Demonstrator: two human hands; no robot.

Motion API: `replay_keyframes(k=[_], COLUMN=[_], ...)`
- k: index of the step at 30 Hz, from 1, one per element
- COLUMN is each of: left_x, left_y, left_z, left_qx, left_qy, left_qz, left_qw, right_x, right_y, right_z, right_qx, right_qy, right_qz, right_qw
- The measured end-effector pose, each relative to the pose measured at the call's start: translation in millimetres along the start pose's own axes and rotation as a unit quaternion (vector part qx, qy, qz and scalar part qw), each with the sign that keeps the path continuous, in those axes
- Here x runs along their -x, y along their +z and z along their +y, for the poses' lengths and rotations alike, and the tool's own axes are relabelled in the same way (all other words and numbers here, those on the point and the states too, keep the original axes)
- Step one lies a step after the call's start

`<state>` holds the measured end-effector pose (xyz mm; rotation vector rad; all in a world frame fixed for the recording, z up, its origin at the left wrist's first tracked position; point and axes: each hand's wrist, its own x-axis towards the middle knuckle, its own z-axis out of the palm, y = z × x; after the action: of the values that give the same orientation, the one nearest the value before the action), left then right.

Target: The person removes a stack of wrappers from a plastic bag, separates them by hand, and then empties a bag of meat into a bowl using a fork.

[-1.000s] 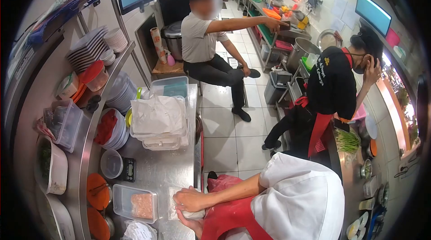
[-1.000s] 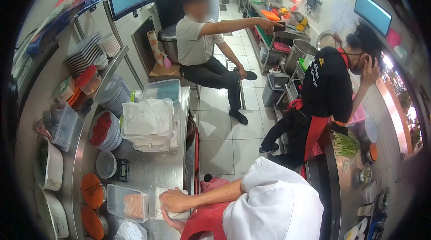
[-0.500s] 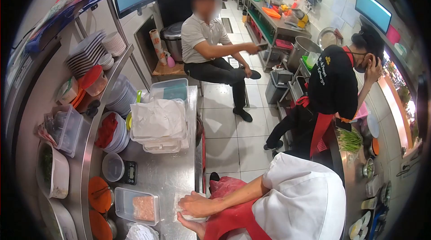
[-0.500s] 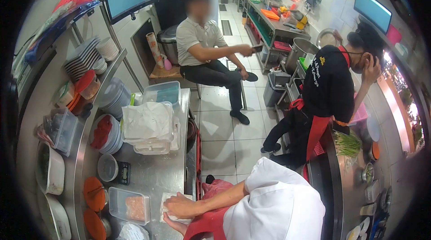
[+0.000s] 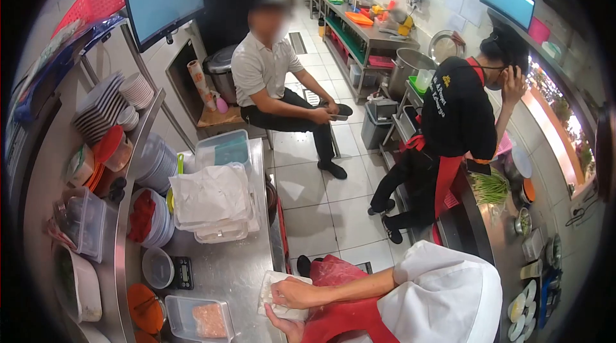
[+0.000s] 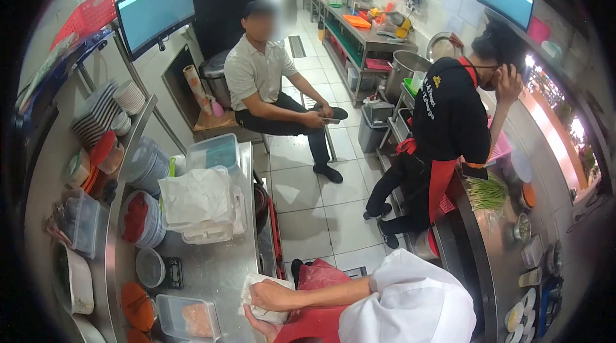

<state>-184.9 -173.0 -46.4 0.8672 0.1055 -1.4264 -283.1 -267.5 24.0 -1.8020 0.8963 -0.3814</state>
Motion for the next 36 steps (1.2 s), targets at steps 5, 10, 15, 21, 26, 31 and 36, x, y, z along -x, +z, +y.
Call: replay_keyframes(k=[5, 10, 15, 21, 26, 31, 36], left_x=[-12, -21, -20, -34, -37, -41, -47], left_y=[1, 11, 24, 23, 46, 60, 64], left_z=[-4, 0, 6, 6, -1, -8, -7], left_qx=[-0.004, -0.006, -0.021, -0.027, -0.118, -0.165, -0.193], left_qy=[-0.007, 0.016, 0.005, -0.018, -0.105, -0.152, -0.183], left_qz=[-0.047, -0.074, -0.051, -0.033, -0.053, -0.075, -0.085], left_qw=[0.999, 0.997, 0.998, 0.999, 0.986, 0.972, 0.96], right_x=[1, -3, -2, -4, 12, 19, 45], right_y=[-1, -23, -25, -12, -11, -9, -50], right_z=[20, 5, 5, 26, 26, 37, 1], right_qx=[-0.076, -0.084, -0.097, -0.097, -0.071, -0.082, -0.114], right_qy=[0.018, 0.057, 0.04, -0.021, 0.012, 0.013, 0.072], right_qz=[0.031, -0.037, -0.026, 0.063, 0.128, 0.205, 0.191], right_qw=[0.996, 0.994, 0.994, 0.993, 0.989, 0.975, 0.972])
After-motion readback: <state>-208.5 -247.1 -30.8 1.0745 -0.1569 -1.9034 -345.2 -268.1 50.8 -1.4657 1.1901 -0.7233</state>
